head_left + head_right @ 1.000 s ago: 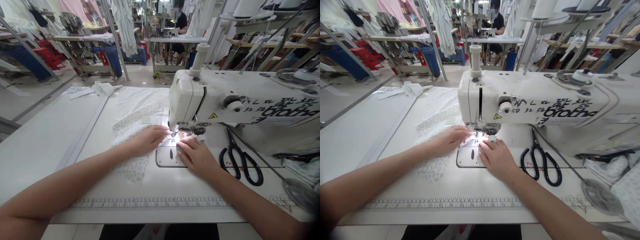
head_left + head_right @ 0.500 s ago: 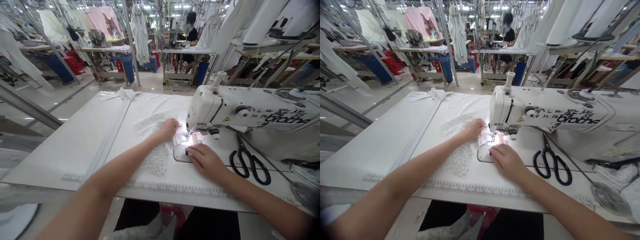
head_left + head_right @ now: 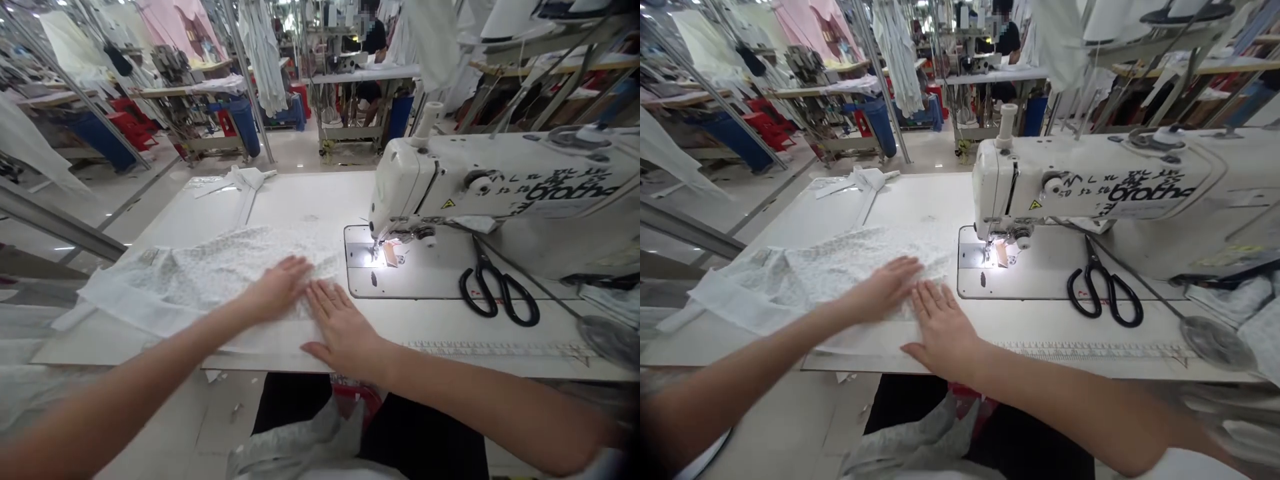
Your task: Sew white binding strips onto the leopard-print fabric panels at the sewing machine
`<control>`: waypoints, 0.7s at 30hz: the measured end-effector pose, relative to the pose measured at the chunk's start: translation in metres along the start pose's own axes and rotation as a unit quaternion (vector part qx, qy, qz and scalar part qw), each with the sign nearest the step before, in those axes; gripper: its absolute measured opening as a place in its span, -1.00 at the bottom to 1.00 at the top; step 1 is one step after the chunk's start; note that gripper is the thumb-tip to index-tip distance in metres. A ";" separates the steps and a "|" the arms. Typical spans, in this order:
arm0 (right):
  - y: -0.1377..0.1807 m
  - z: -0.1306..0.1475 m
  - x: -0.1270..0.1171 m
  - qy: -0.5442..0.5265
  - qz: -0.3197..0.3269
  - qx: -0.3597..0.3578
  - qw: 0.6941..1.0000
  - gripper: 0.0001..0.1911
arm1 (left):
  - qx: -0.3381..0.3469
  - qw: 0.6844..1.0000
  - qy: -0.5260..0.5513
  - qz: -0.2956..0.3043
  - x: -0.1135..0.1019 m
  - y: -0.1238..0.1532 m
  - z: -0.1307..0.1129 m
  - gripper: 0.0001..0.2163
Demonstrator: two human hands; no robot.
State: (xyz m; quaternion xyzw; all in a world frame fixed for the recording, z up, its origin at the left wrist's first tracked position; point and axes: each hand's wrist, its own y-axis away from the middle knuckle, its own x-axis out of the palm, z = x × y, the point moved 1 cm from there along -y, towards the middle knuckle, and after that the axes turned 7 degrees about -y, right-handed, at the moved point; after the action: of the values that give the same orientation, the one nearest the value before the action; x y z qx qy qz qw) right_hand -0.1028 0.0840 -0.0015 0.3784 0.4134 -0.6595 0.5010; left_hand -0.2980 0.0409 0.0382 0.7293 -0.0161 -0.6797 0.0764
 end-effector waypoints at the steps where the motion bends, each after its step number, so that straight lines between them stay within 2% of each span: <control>1: 0.012 0.000 -0.004 0.006 -0.004 -0.010 1.000 -0.27 | 0.012 1.000 -0.005 -0.007 0.012 -0.012 -0.022 -0.54; 2: 0.023 -0.004 -0.009 0.012 -0.007 -0.023 1.000 -0.34 | 0.019 1.000 -0.006 -0.008 0.021 -0.025 -0.037 -0.54; 4: 0.044 -0.021 -0.021 0.024 -0.012 -0.038 0.999 -0.43 | 0.009 1.000 -0.012 -0.022 0.030 -0.055 -0.049 -0.53; 8: 0.060 -0.066 -0.041 0.062 -0.042 0.011 0.997 -0.47 | 0.019 0.999 -0.012 -0.036 0.022 -0.118 -0.041 -0.52; 10: 0.057 -0.084 -0.048 0.079 -0.055 0.019 0.995 -0.49 | 0.037 0.998 0.002 -0.044 0.013 -0.137 -0.041 -0.54; 12: 0.054 -0.096 -0.054 0.084 -0.062 0.015 0.994 -0.52 | 0.051 0.996 0.027 -0.066 0.006 -0.142 -0.049 -0.60; 15: 0.053 -0.105 -0.059 0.081 -0.071 0.006 0.994 -0.54 | 0.090 0.989 0.068 -0.099 0.003 -0.126 -0.068 -0.72; 18: 0.056 -0.110 -0.060 0.078 -0.091 0.012 0.993 -0.56 | 0.134 0.983 0.091 -0.090 0.010 -0.108 -0.082 -0.75; 21: 0.060 -0.113 -0.060 0.068 -0.111 0.022 0.991 -0.57 | 0.148 0.981 0.089 -0.091 0.020 -0.102 -0.083 -0.74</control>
State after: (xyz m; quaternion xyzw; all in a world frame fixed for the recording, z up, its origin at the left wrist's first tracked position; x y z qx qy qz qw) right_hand -0.0224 0.1999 0.0018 0.3849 0.4712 -0.6929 0.3869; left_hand -0.2226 0.1463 0.0102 0.7884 -0.0433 -0.6066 -0.0933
